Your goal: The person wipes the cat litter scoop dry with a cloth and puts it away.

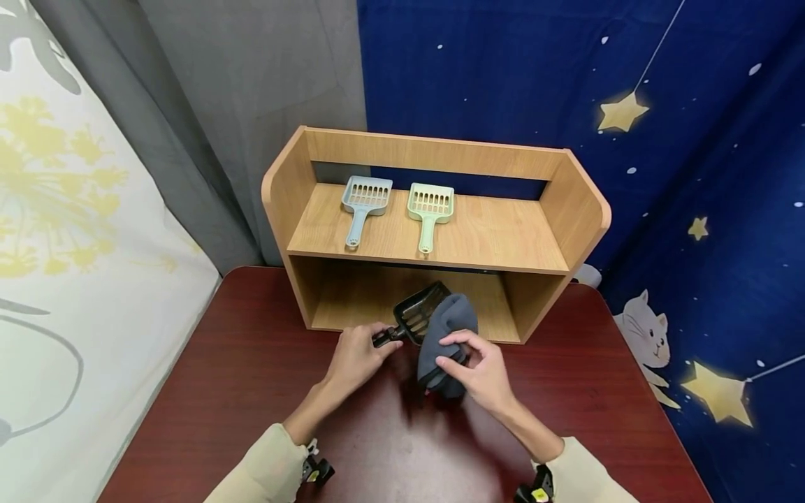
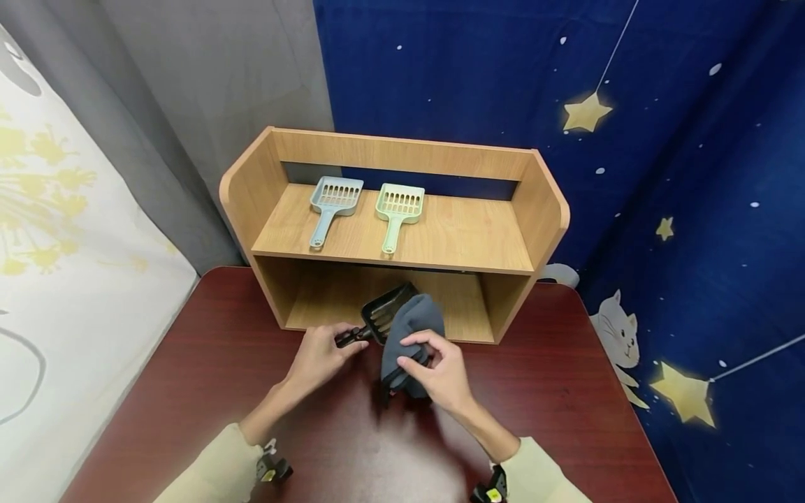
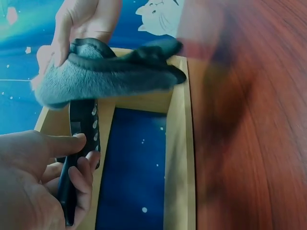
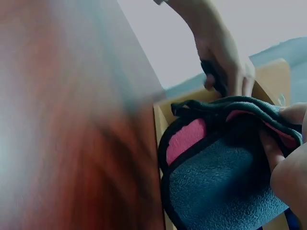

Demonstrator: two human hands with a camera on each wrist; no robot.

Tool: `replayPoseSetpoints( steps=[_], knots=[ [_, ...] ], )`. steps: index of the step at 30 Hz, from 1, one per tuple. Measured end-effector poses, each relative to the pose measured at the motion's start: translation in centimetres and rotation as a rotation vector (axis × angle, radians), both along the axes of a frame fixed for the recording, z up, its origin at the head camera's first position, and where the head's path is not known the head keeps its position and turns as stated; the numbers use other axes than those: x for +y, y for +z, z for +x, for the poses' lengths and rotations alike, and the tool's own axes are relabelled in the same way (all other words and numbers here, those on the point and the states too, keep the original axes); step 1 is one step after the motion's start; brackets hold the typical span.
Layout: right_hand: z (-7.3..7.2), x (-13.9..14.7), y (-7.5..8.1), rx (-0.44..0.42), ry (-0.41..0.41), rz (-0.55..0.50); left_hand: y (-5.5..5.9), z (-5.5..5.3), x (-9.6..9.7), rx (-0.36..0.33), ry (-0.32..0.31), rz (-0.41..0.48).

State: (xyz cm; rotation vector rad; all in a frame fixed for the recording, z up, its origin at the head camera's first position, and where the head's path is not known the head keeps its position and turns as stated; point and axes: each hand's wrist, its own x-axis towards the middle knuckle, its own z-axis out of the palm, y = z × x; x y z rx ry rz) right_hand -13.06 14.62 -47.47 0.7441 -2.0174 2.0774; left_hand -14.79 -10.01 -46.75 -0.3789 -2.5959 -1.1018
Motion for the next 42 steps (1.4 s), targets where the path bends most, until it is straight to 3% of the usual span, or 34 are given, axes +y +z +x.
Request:
replayPoseSetpoints(
  steps=[6,12,15,19,27,31,35,42],
  knots=[
    [0.2,-0.8,-0.2,0.037,-0.008,0.019,0.2,-0.2,0.3,0.019,-0.002,0.009],
    [-2.0,1.3,0.3,0.027,-0.200,-0.042,-0.1,0.3,-0.5,0.016,0.001,0.011],
    [-3.0,2.4,0.7,-0.004,-0.259,-0.058,-0.4,0.6,-0.9,0.009,0.002,0.007],
    [-2.9,2.4,0.7,-0.016,-0.233,-0.041,-0.7,0.7,-1.1,0.002,0.007,0.004],
    [-0.2,-0.9,-0.3,0.003,-0.009,0.000,-0.7,0.1,-0.4,0.006,0.024,0.013],
    [0.3,-1.7,-0.4,0.033,0.043,0.041,-0.5,0.0,0.0,0.011,0.022,0.022],
    [-0.1,-0.9,-0.1,0.030,0.011,0.038,-0.4,0.2,0.1,0.002,0.008,0.038],
    [-2.0,2.7,0.6,-0.024,-0.151,0.036,-0.5,1.0,-0.4,-0.011,-0.035,0.031]
  ],
)
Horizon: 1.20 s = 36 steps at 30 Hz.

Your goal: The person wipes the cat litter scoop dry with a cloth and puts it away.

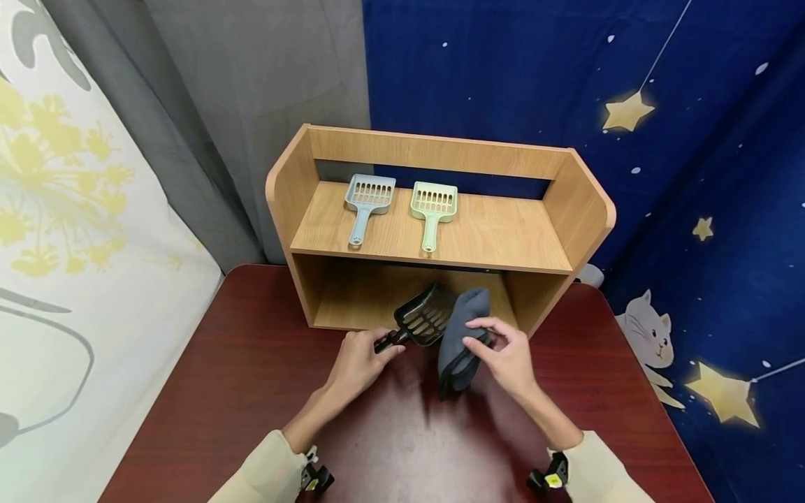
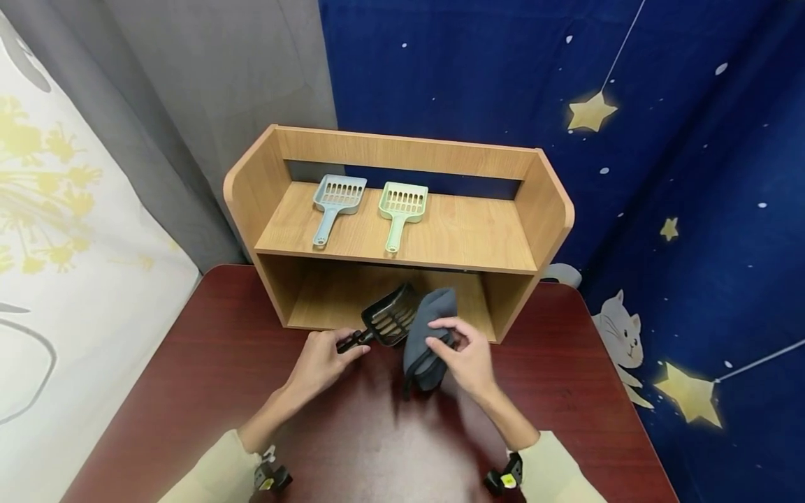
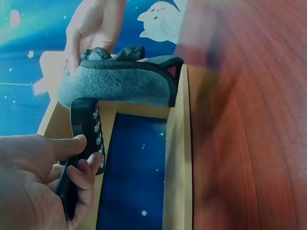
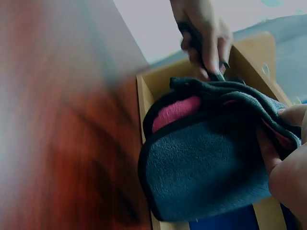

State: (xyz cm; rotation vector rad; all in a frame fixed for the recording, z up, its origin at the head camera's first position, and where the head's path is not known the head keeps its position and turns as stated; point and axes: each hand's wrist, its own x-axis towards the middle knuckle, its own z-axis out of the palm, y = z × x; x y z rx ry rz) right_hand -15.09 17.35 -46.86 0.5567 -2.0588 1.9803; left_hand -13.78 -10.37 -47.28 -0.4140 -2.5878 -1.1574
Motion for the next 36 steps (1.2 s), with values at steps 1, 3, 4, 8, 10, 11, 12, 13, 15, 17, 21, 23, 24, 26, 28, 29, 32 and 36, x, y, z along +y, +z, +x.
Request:
replayPoseSetpoints(
  steps=[1,3,4,8,10,11,12,13,15,17,21,23,24,26,28,29,32,36],
  knots=[
    [-0.3,0.6,0.1,-0.004,-0.020,0.004,0.0,0.1,-0.1,-0.002,-0.009,-0.003],
    [-0.7,1.7,0.3,-0.020,-0.040,0.001,-0.1,0.4,-0.2,-0.015,-0.022,-0.005],
    [-0.9,2.3,0.4,-0.027,-0.043,0.003,-0.1,0.5,-0.2,-0.026,-0.026,-0.001],
    [-1.3,4.7,0.4,-0.076,-0.023,0.013,-0.3,0.6,-0.5,-0.064,-0.028,0.012],
    [-1.4,6.0,0.5,-0.095,-0.003,0.037,-0.5,0.5,-0.8,-0.065,-0.017,0.009],
    [-1.4,6.6,0.5,-0.103,0.005,0.052,-0.6,0.4,-0.9,-0.060,-0.008,0.004],
    [-1.4,7.1,0.6,-0.108,0.013,0.070,-0.6,0.3,-1.0,-0.053,0.004,-0.001],
    [-1.4,7.7,0.7,-0.111,0.022,0.087,-0.7,0.2,-1.2,-0.043,0.016,-0.008],
    [-1.4,8.8,0.9,-0.114,0.032,0.114,-0.8,-0.1,-1.6,-0.031,0.039,-0.017],
    [-1.3,10.0,1.1,-0.110,0.038,0.148,-0.9,-0.5,-1.9,-0.038,0.062,-0.026],
    [-1.0,12.2,1.6,-0.105,0.024,0.238,-0.8,-1.3,-2.6,-0.076,0.099,-0.044],
    [-0.7,13.4,1.8,-0.096,0.008,0.292,-0.7,-1.8,-2.9,-0.090,0.108,-0.055],
    [-0.5,14.0,1.9,-0.089,0.011,0.303,-0.9,-2.0,-3.0,-0.088,0.110,-0.060],
    [-0.1,15.3,2.0,-0.073,0.007,0.338,-1.1,-2.5,-3.4,-0.088,0.114,-0.067],
    [0.4,16.5,2.1,-0.060,0.002,0.374,-1.4,-3.1,-3.7,-0.090,0.123,-0.068],
    [0.5,17.1,2.1,-0.055,-0.004,0.393,-1.5,-3.3,-3.9,-0.089,0.129,-0.068],
    [1.0,18.8,2.1,-0.047,-0.035,0.465,-1.8,-4.0,-4.3,-0.088,0.155,-0.071],
    [1.4,20.5,2.1,-0.030,-0.090,0.552,-2.4,-4.9,-4.8,-0.091,0.176,-0.075]
  ],
)
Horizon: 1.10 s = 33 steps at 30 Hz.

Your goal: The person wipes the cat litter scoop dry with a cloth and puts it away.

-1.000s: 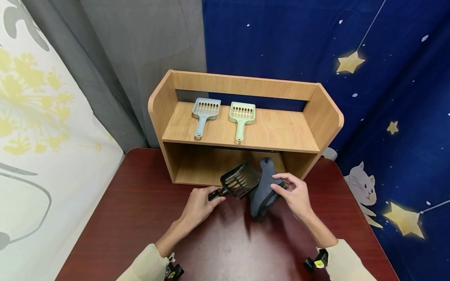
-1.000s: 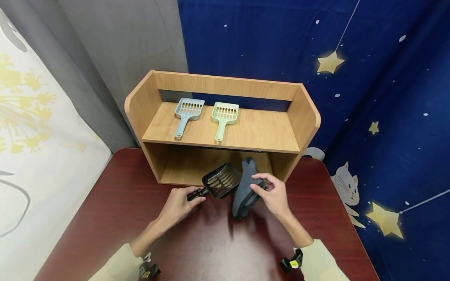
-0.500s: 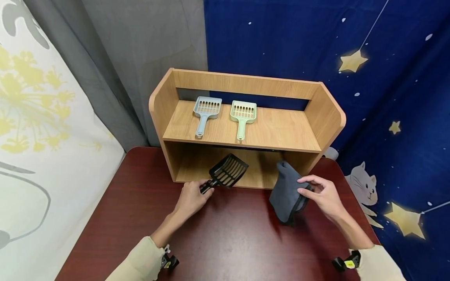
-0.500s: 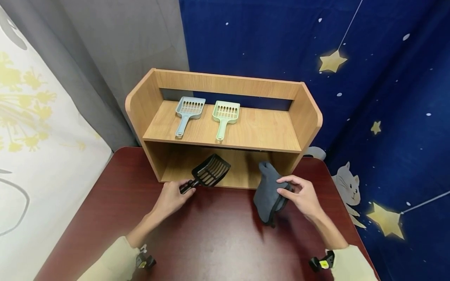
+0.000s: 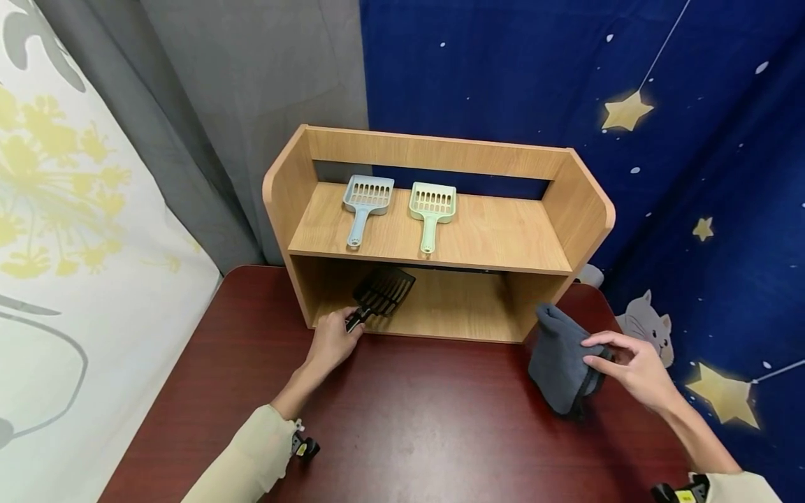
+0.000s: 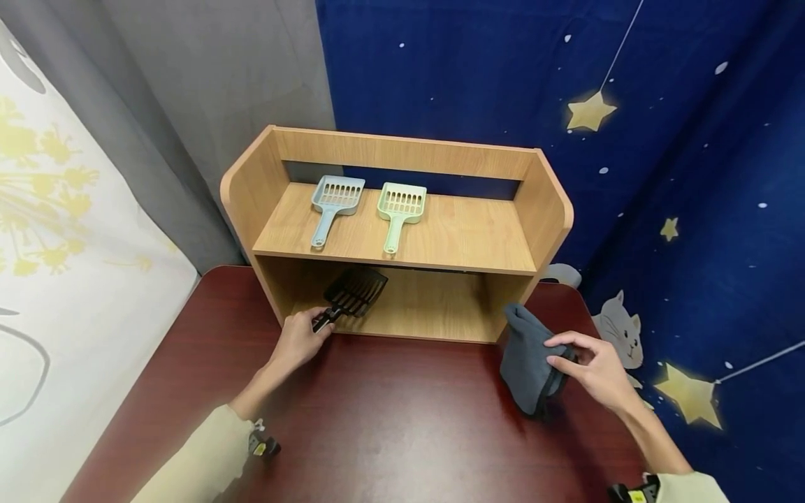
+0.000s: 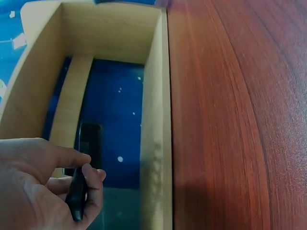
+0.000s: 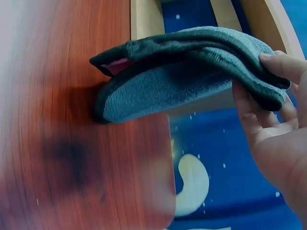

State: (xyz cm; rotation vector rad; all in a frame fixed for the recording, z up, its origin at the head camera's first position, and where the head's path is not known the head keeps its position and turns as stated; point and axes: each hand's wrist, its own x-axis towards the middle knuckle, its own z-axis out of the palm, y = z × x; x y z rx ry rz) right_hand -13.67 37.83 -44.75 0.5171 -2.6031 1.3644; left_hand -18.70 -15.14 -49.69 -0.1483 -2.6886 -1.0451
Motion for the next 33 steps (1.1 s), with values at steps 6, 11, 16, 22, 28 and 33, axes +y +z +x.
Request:
replayPoseSetpoints(
  steps=[6,11,16,22,28,33],
  knots=[
    [0.0,1.4,-0.1,0.065,-0.061,0.048,-1.2,-1.4,-0.1,-0.008,0.038,0.042],
    [-0.1,1.6,-0.3,0.117,-0.075,0.036,-2.6,-2.7,0.0,-0.025,0.080,0.049],
    [-0.4,1.0,-0.9,0.158,-0.064,0.062,-3.7,-4.0,0.1,-0.050,0.117,0.080],
    [-0.7,-1.2,-2.3,0.240,0.003,0.095,-4.5,-5.0,-0.1,-0.075,0.139,0.106],
    [-1.0,-4.5,-3.9,0.250,0.118,0.105,-5.9,-5.7,-0.4,-0.075,0.164,0.115],
    [-1.1,-7.0,-6.2,0.150,0.158,0.163,-9.5,-7.7,-0.6,-0.043,0.185,0.123]
  ],
)
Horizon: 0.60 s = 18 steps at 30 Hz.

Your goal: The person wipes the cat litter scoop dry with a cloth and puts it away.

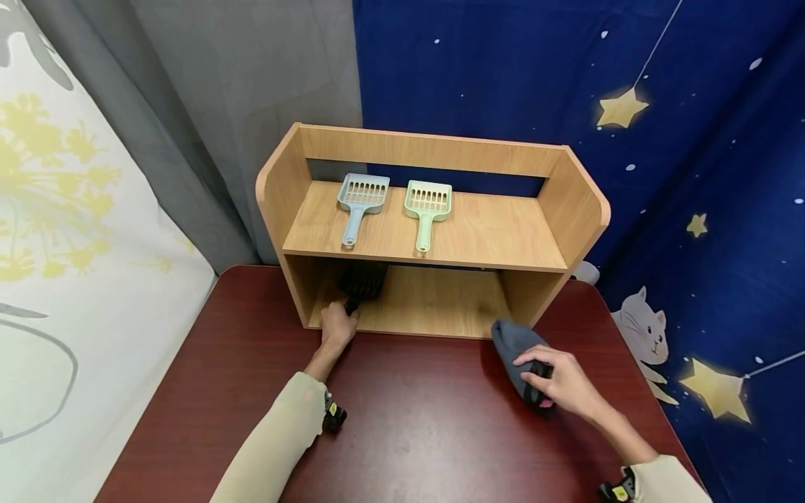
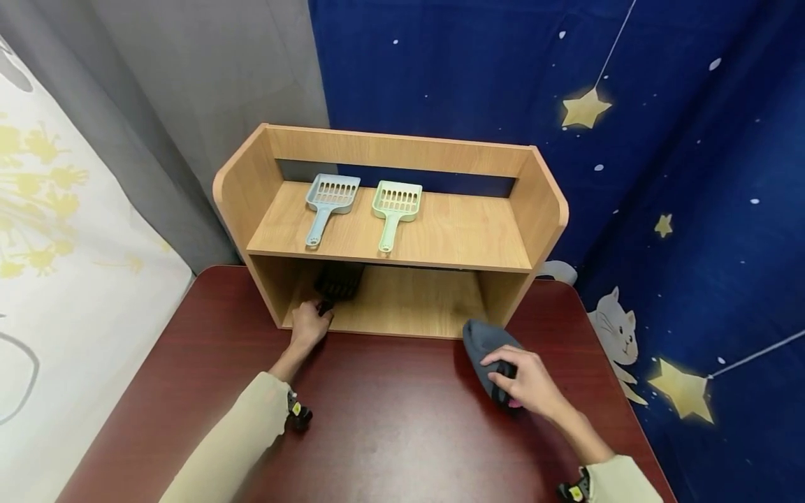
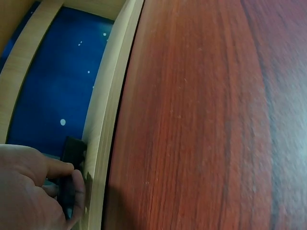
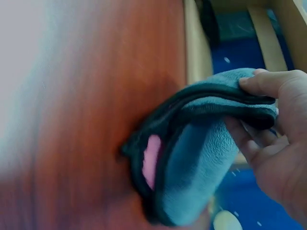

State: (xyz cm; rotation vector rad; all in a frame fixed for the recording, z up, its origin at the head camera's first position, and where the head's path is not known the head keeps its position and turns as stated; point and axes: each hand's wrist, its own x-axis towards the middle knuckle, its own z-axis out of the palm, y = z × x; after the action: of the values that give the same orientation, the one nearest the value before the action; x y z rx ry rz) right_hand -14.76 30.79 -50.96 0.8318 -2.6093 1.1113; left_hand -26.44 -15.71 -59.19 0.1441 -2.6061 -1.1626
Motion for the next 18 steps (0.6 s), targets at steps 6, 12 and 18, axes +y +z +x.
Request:
replayPoseSetpoints(
  steps=[6,12,18],
  knots=[
    [0.3,-2.3,-2.6,-0.040,0.006,0.067,-3.5,-2.0,-0.5,0.012,0.012,0.003],
    [0.2,-3.3,-3.9,-0.084,-0.006,0.056,-3.7,-2.1,-0.6,0.011,0.031,-0.001],
    [0.1,-3.6,-4.5,-0.120,-0.025,0.003,-3.7,-2.0,-0.5,0.000,0.040,-0.003]
  ],
)
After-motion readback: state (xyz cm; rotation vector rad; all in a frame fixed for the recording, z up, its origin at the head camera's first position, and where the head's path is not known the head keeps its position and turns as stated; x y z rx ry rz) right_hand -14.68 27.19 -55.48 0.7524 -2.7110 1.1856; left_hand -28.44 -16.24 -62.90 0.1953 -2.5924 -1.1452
